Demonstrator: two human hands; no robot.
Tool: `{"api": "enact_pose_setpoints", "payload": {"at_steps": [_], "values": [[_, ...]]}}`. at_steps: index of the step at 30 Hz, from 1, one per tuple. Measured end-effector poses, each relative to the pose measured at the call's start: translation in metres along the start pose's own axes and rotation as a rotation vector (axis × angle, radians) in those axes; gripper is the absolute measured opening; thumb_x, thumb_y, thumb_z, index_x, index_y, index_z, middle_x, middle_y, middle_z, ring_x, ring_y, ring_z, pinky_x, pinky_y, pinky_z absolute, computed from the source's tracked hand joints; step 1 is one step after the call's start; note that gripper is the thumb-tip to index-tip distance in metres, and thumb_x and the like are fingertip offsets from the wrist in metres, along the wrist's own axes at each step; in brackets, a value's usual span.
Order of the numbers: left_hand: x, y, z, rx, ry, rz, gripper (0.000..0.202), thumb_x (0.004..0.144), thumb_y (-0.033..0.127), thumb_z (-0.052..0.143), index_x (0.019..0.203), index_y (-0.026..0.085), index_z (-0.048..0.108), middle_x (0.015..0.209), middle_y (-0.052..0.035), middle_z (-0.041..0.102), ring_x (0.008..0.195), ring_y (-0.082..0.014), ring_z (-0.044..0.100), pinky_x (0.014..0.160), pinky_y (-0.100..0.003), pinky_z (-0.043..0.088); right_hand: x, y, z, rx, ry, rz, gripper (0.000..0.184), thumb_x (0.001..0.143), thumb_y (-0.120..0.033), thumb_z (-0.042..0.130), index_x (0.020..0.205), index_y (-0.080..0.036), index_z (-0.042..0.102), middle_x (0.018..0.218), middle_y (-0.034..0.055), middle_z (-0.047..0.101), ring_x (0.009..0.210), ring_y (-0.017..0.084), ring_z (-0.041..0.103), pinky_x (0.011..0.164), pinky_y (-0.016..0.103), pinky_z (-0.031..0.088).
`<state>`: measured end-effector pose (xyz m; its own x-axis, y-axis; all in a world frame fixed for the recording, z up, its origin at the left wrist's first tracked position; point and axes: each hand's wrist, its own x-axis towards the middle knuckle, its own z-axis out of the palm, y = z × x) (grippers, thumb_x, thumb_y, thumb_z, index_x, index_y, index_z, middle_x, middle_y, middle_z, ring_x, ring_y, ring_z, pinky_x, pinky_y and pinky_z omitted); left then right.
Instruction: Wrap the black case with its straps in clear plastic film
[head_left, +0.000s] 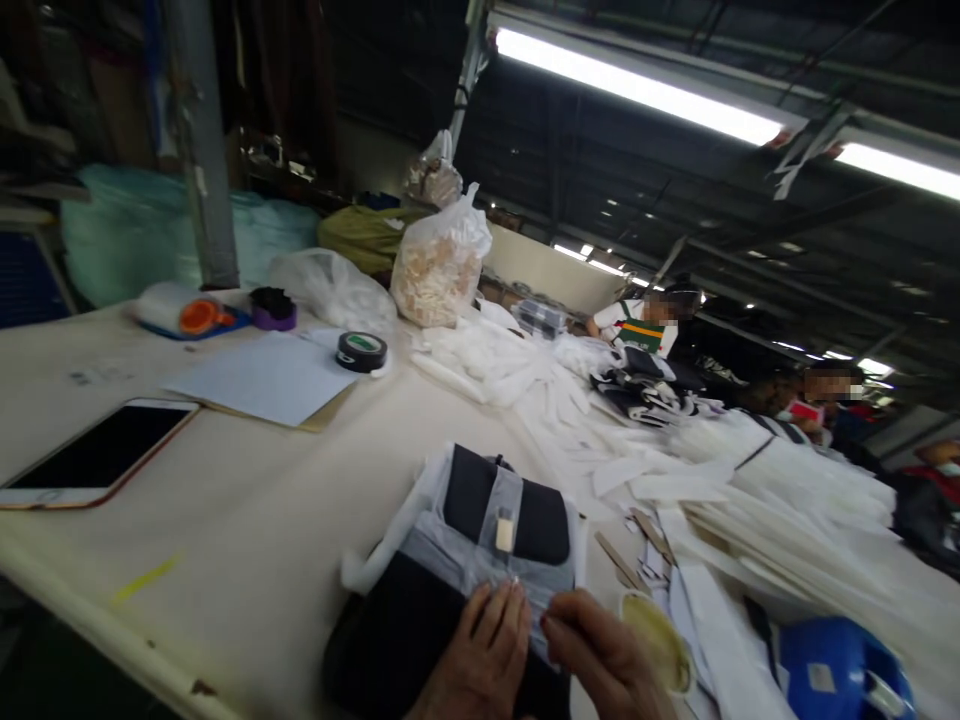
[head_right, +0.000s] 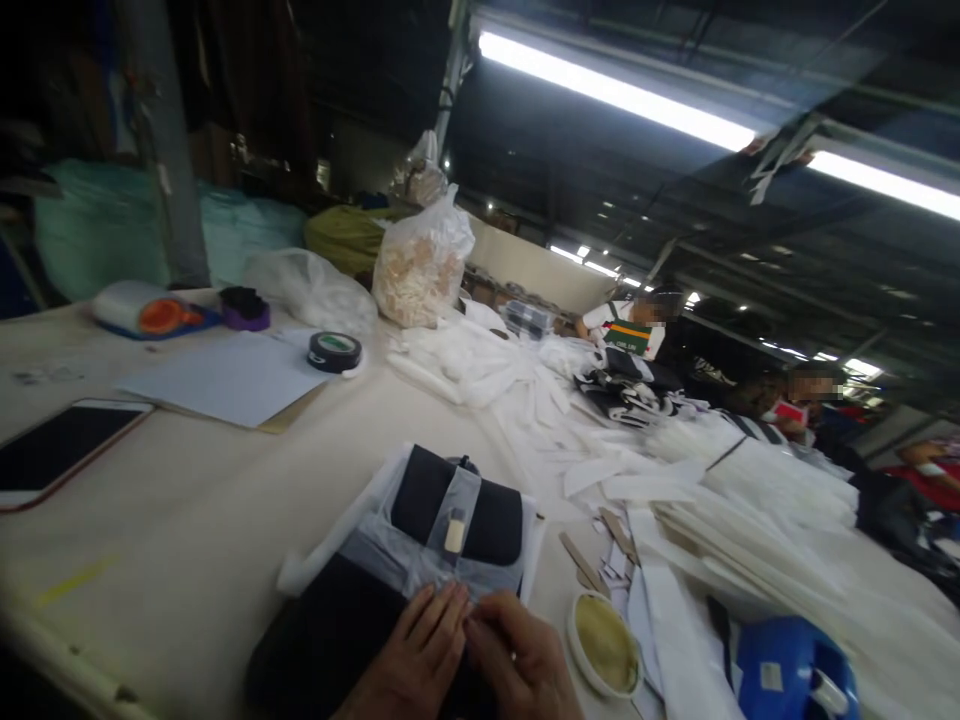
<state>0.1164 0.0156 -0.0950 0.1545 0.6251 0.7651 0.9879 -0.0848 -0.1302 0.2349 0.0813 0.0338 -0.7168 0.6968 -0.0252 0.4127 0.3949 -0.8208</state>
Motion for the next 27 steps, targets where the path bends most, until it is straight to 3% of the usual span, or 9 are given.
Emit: {"api": "enact_pose_setpoints", "payload": {"at_steps": [3, 6, 10, 14, 16, 18, 22, 27], "values": [[-0.003, 0.007, 0.006, -0.008, -0.015, -0.013, 0.045, 0.086, 0.049, 0.043, 0.107, 0.011, 0.058, 0.108, -0.0101, 0.061, 0.109, -0.0307, 0.047, 0.097, -0.045, 0.025, 0.035, -0.012, 0.027, 0.017, -0.146, -0.013, 0.025, 0.08, -0.041, 0.047, 0.066, -0.02, 0.052, 0.061, -0.0026, 0.049, 0.061, 0.013, 0.046, 0.056, 0.022, 0.036], [-0.003, 0.01, 0.008, -0.015, -0.054, -0.012, 0.035, 0.087, 0.032, 0.047, 0.117, 0.013, 0.053, 0.108, -0.006, 0.062, 0.104, -0.0294, 0.05, 0.094, -0.043, 0.028, 0.058, -0.007, 0.043, -0.122, -0.134, 0.053, 0.022, 0.079, -0.034, 0.046, 0.062, -0.02, 0.049, 0.059, -0.0026, 0.048, 0.059, 0.013, 0.045, 0.055, 0.023, 0.033], [0.001, 0.012, 0.008, -0.034, 0.049, -0.069, 0.029, 0.09, 0.03, 0.044, 0.112, 0.016, 0.056, 0.105, -0.0023, 0.063, 0.102, -0.0279, 0.051, 0.094, -0.044, 0.027, 0.069, -0.005, 0.053, -0.388, -0.103, 0.097, 0.021, 0.08, -0.025, 0.048, 0.06, -0.019, 0.052, 0.059, -0.0008, 0.054, 0.06, 0.014, 0.049, 0.056, 0.024, 0.031], [0.001, 0.013, 0.009, -0.049, 0.043, -0.084, 0.027, 0.09, 0.032, 0.043, 0.108, 0.018, 0.059, 0.106, -0.0013, 0.063, 0.101, -0.0278, 0.05, 0.093, -0.044, 0.027, 0.075, -0.013, 0.056, -0.453, -0.091, 0.18, 0.021, 0.077, -0.021, 0.054, 0.056, -0.019, 0.056, 0.056, 0.0014, 0.059, 0.058, 0.015, 0.054, 0.054, 0.024, 0.031], [0.001, 0.013, 0.006, -0.089, -0.042, -0.055, 0.032, 0.09, 0.036, 0.043, 0.111, 0.017, 0.057, 0.109, -0.0035, 0.062, 0.102, -0.0287, 0.05, 0.093, -0.044, 0.028, 0.079, -0.016, 0.057, -0.477, -0.075, 0.222, 0.019, 0.074, -0.019, 0.056, 0.055, -0.019, 0.058, 0.057, 0.0028, 0.061, 0.059, 0.016, 0.057, 0.055, 0.025, 0.033], [0.002, 0.011, 0.0, -0.186, -0.197, -0.027, 0.045, 0.089, 0.046, 0.042, 0.117, 0.014, 0.054, 0.115, -0.0079, 0.06, 0.106, -0.0309, 0.049, 0.094, -0.045, 0.029, 0.082, -0.018, 0.057, -0.496, -0.056, 0.261, 0.017, 0.072, -0.019, 0.058, 0.055, -0.018, 0.059, 0.056, 0.0037, 0.062, 0.06, 0.017, 0.059, 0.055, 0.025, 0.035], [0.01, 0.006, -0.02, -0.4, -0.472, -0.1, 0.065, 0.087, 0.058, 0.035, 0.128, 0.01, 0.045, 0.129, -0.0163, 0.05, 0.119, -0.0349, 0.041, 0.1, -0.049, 0.025, 0.084, -0.018, 0.059, -0.502, -0.037, 0.316, 0.016, 0.071, -0.022, 0.059, 0.055, -0.019, 0.059, 0.054, 0.0026, 0.062, 0.058, 0.017, 0.06, 0.052, 0.024, 0.036], [0.015, 0.003, -0.038, -0.455, -0.479, -0.129, 0.063, 0.091, 0.051, 0.03, 0.136, 0.005, 0.032, 0.139, -0.0187, 0.038, 0.129, -0.034, 0.03, 0.108, -0.048, 0.011, 0.08, -0.019, 0.06, -0.528, 0.018, 0.341, 0.01, 0.071, -0.026, 0.061, 0.064, -0.018, 0.06, 0.065, 0.0046, 0.066, 0.068, 0.019, 0.062, 0.054, 0.024, 0.036]]}}
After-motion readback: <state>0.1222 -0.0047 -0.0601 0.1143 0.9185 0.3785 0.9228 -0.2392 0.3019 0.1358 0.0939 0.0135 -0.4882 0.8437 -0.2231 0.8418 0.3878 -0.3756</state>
